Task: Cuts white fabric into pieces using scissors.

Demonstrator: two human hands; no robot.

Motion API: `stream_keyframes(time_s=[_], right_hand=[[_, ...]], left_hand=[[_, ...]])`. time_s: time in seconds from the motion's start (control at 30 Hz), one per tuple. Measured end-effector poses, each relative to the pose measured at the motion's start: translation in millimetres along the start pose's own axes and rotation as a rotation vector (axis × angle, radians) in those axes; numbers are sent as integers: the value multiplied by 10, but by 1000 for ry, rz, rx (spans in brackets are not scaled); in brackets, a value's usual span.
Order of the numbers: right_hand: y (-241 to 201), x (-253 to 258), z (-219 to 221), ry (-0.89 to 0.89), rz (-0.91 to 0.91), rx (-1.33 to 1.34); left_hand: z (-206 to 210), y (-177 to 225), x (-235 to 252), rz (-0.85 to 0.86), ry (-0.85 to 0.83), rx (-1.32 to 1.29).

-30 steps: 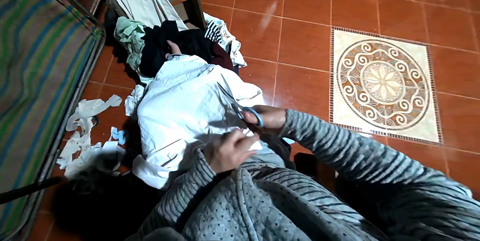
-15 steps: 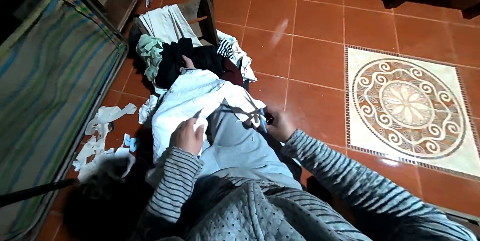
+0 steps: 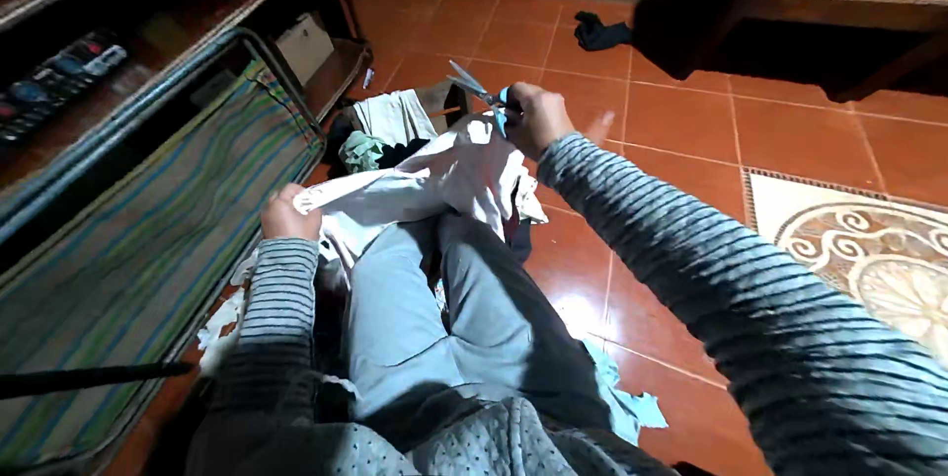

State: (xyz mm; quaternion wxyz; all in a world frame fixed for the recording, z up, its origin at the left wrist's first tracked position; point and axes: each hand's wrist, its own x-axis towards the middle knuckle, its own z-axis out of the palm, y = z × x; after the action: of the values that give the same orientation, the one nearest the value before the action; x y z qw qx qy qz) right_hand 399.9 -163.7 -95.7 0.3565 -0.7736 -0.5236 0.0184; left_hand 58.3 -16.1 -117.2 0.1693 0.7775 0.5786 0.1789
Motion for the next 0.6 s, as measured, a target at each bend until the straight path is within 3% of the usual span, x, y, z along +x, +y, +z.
stream_keyframes(time_s=[0.07,0.13,0.2,0.27,0.37,0.43,0.5,0.53,0.57,0.6], right_hand=[[-79,27,-67,66,-62,-1],[-64,-93,-112,123,-97,3],[100,-370,-131,170,-121,2],[434,-823,-78,164,-73,-2],[1011,-1779,95,-42,226,-9],[1279,-2440,222,-218,469,14],[1353,-2965,311,-305,628,86],[1346,-3147,339,-303,674,142],[1323,-3280,350,-282,705,197],[1288,-3368,337,-267,733,238]], left_hand=[[-87,-127,49,86,158,-151],[-126,-259,-8,284,296,-287],[-175,-330,-263,495,294,-330],[-135,-419,-692,621,123,-311],[258,-396,-1572,764,-265,-347],[409,-187,-2010,811,-667,-316],[520,71,-2170,702,-1094,-265],[592,151,-2181,666,-1202,-290],[685,152,-2191,718,-1183,-333],[801,108,-2215,829,-1056,-387]])
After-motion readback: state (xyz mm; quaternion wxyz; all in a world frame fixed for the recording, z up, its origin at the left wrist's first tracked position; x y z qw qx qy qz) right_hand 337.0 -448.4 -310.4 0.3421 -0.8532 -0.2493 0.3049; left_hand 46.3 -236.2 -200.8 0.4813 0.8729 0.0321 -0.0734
